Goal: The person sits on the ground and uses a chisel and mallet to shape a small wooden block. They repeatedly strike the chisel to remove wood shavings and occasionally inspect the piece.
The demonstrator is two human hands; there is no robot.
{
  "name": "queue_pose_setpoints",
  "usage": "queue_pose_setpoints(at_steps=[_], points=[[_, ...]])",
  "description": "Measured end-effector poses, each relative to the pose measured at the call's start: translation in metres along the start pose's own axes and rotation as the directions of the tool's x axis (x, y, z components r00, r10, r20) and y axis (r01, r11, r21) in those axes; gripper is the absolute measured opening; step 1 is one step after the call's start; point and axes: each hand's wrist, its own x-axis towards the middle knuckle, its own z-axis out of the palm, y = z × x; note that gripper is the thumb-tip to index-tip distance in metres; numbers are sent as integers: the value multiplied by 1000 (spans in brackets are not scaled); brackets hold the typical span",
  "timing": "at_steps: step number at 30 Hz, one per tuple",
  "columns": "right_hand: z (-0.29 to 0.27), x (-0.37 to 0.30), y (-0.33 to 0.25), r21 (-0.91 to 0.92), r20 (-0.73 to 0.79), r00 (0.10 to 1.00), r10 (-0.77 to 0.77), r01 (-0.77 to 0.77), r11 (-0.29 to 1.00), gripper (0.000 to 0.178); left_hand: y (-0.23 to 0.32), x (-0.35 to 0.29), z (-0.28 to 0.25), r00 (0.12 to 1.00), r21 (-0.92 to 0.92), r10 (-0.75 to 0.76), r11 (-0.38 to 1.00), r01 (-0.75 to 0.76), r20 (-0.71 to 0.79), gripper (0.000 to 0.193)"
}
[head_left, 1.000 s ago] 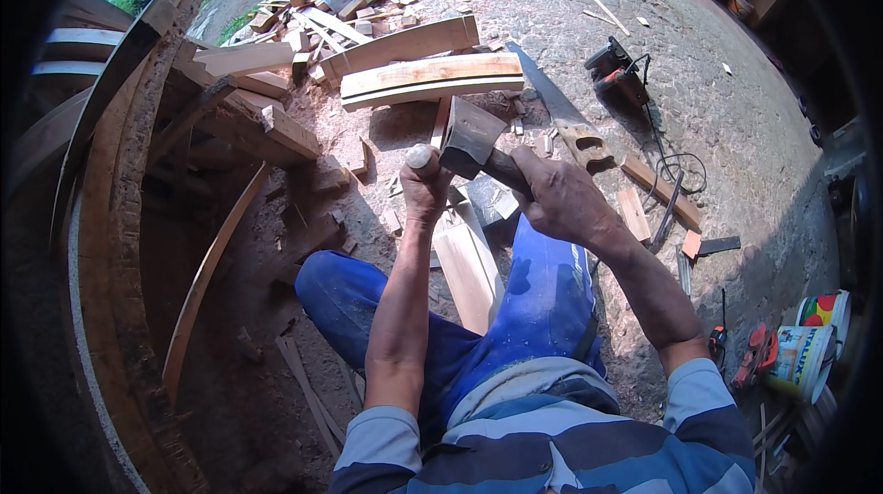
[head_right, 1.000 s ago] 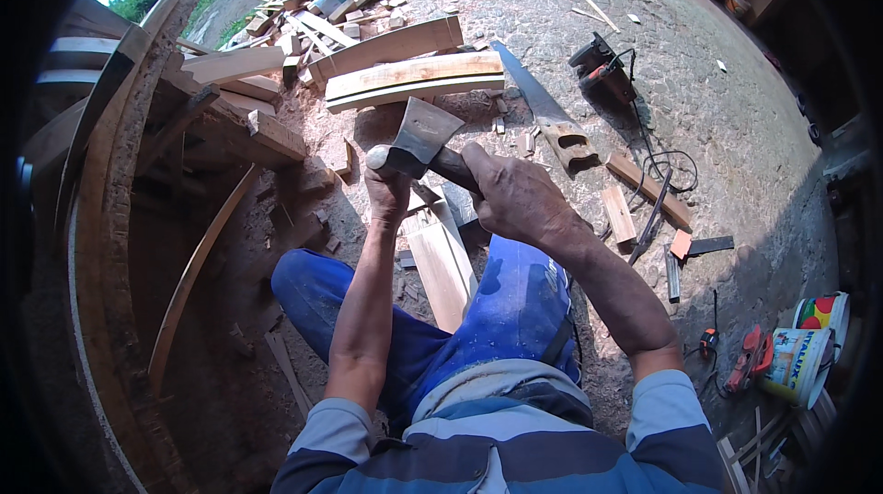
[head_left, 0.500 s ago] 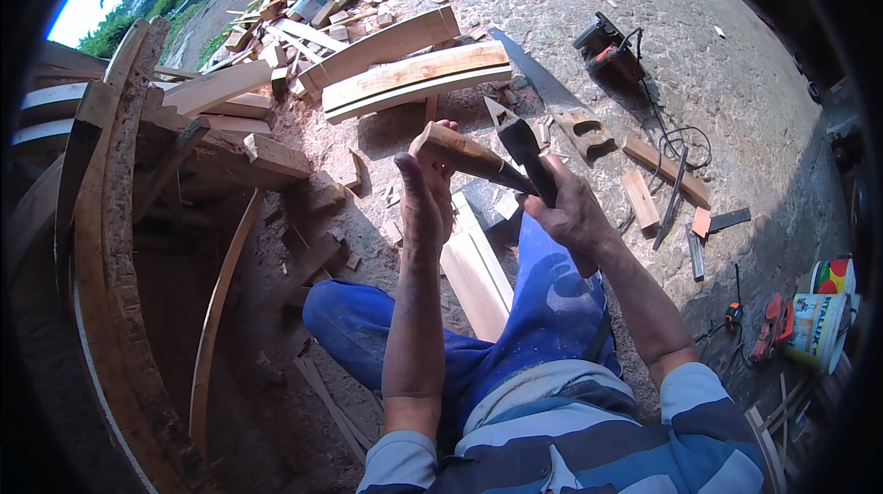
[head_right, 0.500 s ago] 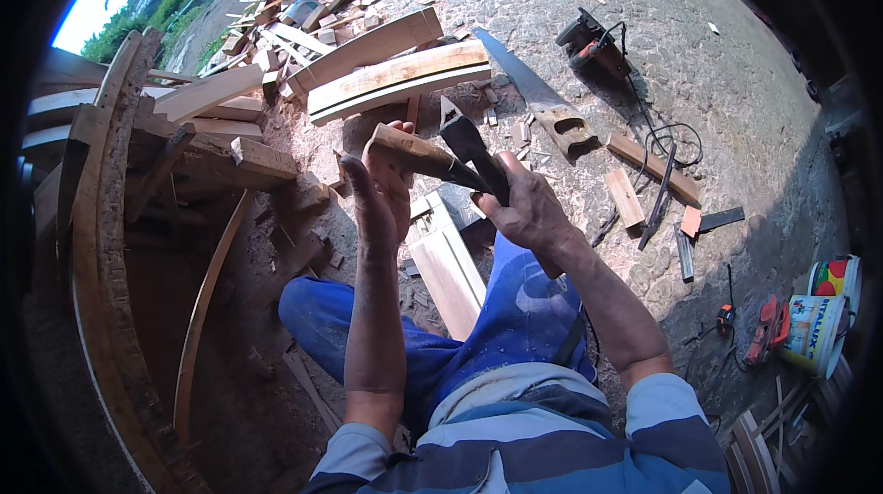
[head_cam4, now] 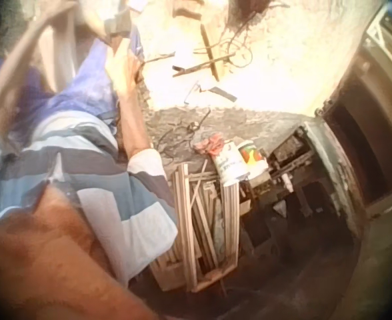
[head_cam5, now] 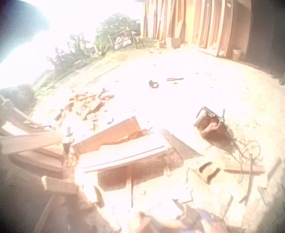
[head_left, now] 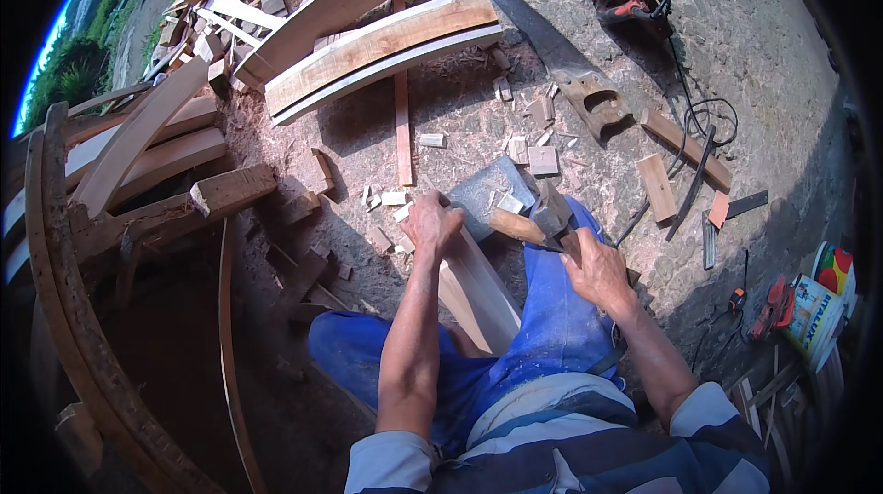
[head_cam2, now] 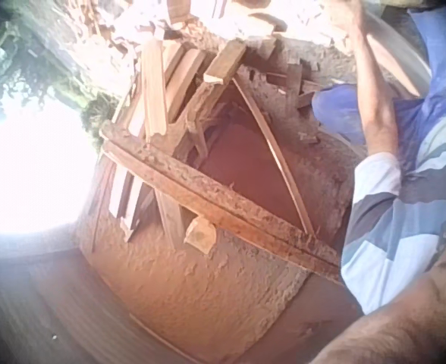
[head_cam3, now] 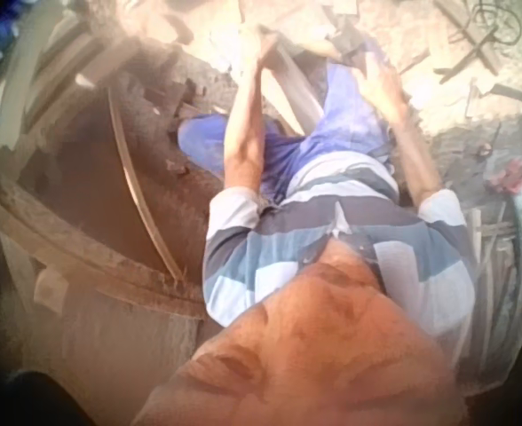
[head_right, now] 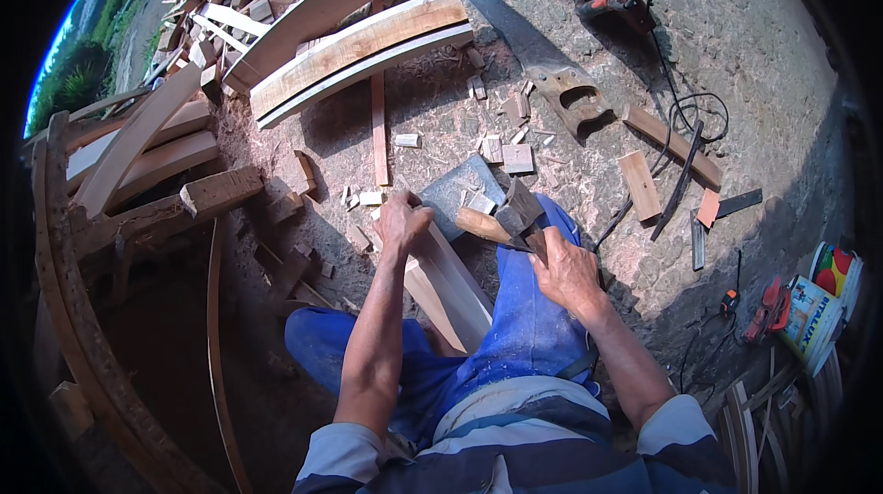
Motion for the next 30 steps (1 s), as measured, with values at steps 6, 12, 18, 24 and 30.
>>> queue_pose_setpoints(at_steps=[6, 12, 18, 24, 30], points=[[-17, 18, 2, 6, 73, 993, 93, -94, 996, 41, -44, -4, -9, 974, -610, 13, 781, 131, 225, 22], [-17, 31, 3, 2, 100, 990, 104, -104, 995, 41, -39, -24, 2, 996, -921, 86, 390, 3, 39, 30], [-10, 25, 3, 35, -17, 996, 87, -87, 996, 42, -24, -20, 9, 997, -850, 27, 522, -73, -69, 43], [-24, 12, -20, 216, -188, 979, -86, 126, 968, 40, -17, -34, 6, 906, -838, -103, 434, -330, -410, 43], [-40, -23, -102, 498, -163, 957, -241, 291, 817, 46, 1, -137, -92, 771, -930, 527, -130, -343, -358, 66]])
